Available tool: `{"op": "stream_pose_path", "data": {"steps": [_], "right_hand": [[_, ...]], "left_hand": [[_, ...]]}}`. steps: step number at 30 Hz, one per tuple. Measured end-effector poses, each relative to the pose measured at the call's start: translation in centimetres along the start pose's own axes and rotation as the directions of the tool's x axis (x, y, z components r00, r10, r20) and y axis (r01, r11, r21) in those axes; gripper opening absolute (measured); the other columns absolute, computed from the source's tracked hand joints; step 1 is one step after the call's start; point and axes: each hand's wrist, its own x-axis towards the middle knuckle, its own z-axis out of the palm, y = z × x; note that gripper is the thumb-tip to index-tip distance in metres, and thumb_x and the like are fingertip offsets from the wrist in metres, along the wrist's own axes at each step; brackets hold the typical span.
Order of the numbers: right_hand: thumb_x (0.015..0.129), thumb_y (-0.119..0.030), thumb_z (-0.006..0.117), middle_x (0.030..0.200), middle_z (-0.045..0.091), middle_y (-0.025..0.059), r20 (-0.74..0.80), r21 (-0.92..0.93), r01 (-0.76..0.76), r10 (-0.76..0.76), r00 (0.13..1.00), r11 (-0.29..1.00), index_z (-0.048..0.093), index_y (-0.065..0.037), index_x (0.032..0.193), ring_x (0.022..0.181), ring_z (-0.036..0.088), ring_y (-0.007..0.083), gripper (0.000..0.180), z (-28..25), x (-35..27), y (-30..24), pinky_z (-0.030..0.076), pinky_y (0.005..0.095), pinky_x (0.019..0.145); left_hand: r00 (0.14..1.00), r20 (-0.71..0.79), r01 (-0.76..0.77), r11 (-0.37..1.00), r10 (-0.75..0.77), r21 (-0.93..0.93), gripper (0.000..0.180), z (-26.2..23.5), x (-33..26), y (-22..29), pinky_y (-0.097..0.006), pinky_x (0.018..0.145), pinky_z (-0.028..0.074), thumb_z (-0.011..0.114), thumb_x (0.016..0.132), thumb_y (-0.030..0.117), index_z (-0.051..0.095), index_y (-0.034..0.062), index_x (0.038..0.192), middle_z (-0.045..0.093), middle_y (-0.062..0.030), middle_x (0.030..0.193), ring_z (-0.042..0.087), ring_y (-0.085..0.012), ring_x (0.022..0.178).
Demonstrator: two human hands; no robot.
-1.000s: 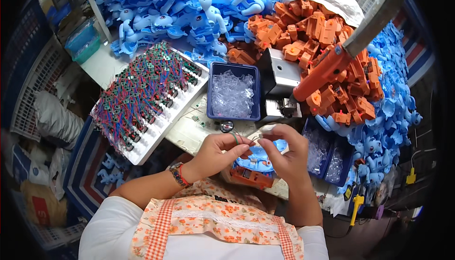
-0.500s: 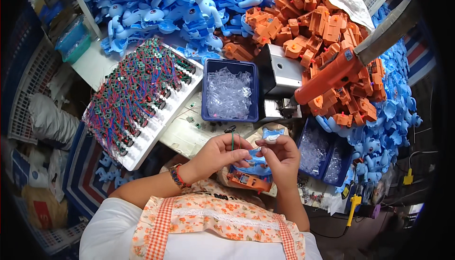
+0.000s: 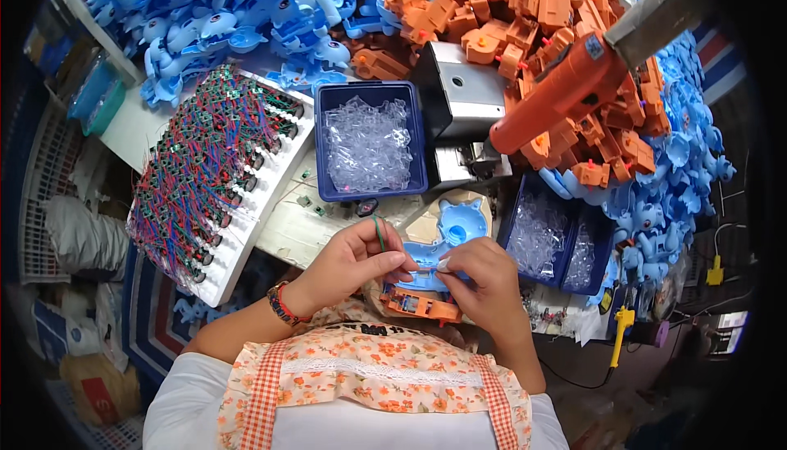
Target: The recorder is assembling blue plastic toy ponies by fitting pieces together and using a heat tool to secure them.
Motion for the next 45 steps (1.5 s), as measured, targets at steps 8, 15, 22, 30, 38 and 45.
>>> {"op": "stream_pose_path", "data": {"steps": [8, 15, 22, 30, 38, 45], "right_hand": [[0.067, -0.004, 0.072, 0.079, 0.063, 0.0077, 0.117, -0.203, 0.146, -0.125, 0.985, 0.968, 0.067, -0.005, 0.081, 0.076, 0.06, 0.029, 0.015, 0.0, 2.2, -0.5, 0.047, 0.039, 0.066], [0.068, 0.001, 0.07, 0.079, 0.065, 0.0075, 0.177, -0.195, 0.058, -0.023, 0.984, 0.979, 0.069, -0.005, 0.08, 0.072, 0.061, 0.0292, 0.014, 0.1, 2.8, 0.3, 0.049, 0.0389, 0.062], [0.073, 0.004, 0.069, 0.08, 0.071, 0.0097, 0.217, 0.099, -0.219, 0.194, 0.957, 0.971, 0.071, -0.004, 0.092, 0.063, 0.065, 0.0152, 0.021, 1.0, 1.0, 2.1, 0.048, 0.0262, 0.056], [0.076, 0.003, 0.07, 0.082, 0.071, 0.0108, 0.203, 0.047, -0.14, 0.128, 0.971, 0.989, 0.07, -0.003, 0.092, 0.068, 0.067, 0.0213, 0.017, 1.9, 0.8, 2.3, 0.051, 0.0299, 0.062], [0.075, 0.003, 0.071, 0.085, 0.07, 0.0119, 0.197, 0.0, -0.041, 0.04, 0.98, 0.999, 0.07, -0.004, 0.09, 0.074, 0.069, 0.0275, 0.016, 1.7, 1.1, 2.4, 0.053, 0.0338, 0.064], [0.075, -0.007, 0.068, 0.078, 0.066, 0.0074, 0.233, -0.168, 0.02, 0.02, 0.972, 0.986, 0.066, -0.009, 0.083, 0.069, 0.065, 0.0287, 0.009, 1.3, 1.9, 1.3, 0.051, 0.0392, 0.059]], "left_hand": [[1.0, 0.024, 0.014, 0.995, -0.017, 0.094, 0.02, 1.2, 0.2, 0.4, -0.032, 0.084, 0.057, 0.06, 0.096, 0.004, 0.055, -0.0018, 0.115, 0.068, -0.0112, 0.101, 0.068, -0.0177, 0.095], [0.997, 0.074, 0.032, 0.995, -0.039, 0.097, 0.036, 1.3, -0.1, 1.7, -0.033, 0.096, 0.053, 0.06, 0.093, 0.0, 0.055, -0.0042, 0.128, 0.066, -0.0127, 0.115, 0.065, -0.0175, 0.105], [0.992, 0.124, -0.023, 0.923, -0.027, 0.385, 0.024, 0.8, 0.0, 2.4, -0.031, 0.095, 0.051, 0.055, 0.094, -0.003, 0.061, -0.0034, 0.117, 0.065, -0.0109, 0.119, 0.062, -0.0154, 0.108], [0.997, 0.07, 0.0, 0.93, -0.028, 0.368, 0.016, 0.7, 0.8, 1.9, -0.027, 0.088, 0.053, 0.057, 0.093, -0.005, 0.062, -0.0022, 0.107, 0.066, -0.008, 0.109, 0.064, -0.0129, 0.101], [0.998, 0.05, -0.059, 0.922, 0.043, 0.382, 0.013, 0.6, 1.0, 1.1, -0.025, 0.077, 0.058, 0.059, 0.091, -0.006, 0.064, -0.0014, 0.102, 0.065, -0.008, 0.107, 0.066, -0.012, 0.092], [0.961, 0.125, -0.265, 0.68, 0.248, 0.684, 0.015, 0.4, 1.3, 0.8, -0.031, 0.079, 0.053, 0.064, 0.084, -0.006, 0.068, 0.0003, 0.097, 0.067, -0.0093, 0.099, 0.066, -0.0195, 0.091]]}}
